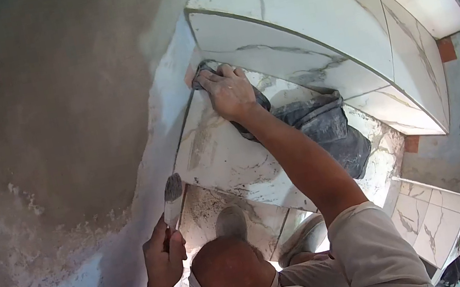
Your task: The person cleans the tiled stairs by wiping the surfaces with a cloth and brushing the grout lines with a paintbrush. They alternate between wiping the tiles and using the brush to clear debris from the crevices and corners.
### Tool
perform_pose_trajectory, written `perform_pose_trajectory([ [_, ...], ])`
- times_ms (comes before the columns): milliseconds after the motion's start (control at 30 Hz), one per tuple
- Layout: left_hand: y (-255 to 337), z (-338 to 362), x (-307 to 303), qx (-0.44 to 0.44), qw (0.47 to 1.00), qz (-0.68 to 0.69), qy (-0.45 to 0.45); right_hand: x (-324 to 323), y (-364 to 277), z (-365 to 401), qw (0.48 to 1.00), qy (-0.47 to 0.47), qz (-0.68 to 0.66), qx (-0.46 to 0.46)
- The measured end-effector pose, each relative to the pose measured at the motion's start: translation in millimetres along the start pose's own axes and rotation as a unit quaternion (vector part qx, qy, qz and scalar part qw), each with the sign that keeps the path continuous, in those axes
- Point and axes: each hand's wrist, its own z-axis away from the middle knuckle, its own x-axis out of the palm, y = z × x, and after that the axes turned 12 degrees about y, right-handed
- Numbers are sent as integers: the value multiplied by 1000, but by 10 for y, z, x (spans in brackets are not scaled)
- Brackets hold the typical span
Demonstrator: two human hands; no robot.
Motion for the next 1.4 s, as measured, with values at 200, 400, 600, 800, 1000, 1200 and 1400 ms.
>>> perform_pose_trajectory([
  [200,21,-70,63,15,1000,3,9,142,47,-61,993,84,47,63],
  [400,86,23,-45,10,1000,2,29,292,-953,845,996,78,-34,4],
  [600,213,62,-86,75,996,11,38,23,-1083,1105,993,-41,-98,-55],
  [800,134,215,-112,41,996,18,78,331,-1067,926,1000,-28,3,-2],
  [1000,153,148,-93,51,995,15,81,36,-1094,1157,988,4,-126,-90],
  [1200,99,201,-102,17,998,-11,65,74,-1046,1237,997,32,-60,-24],
  [1400,53,214,-8,3,999,17,44,117,-333,225,991,102,40,71],
])
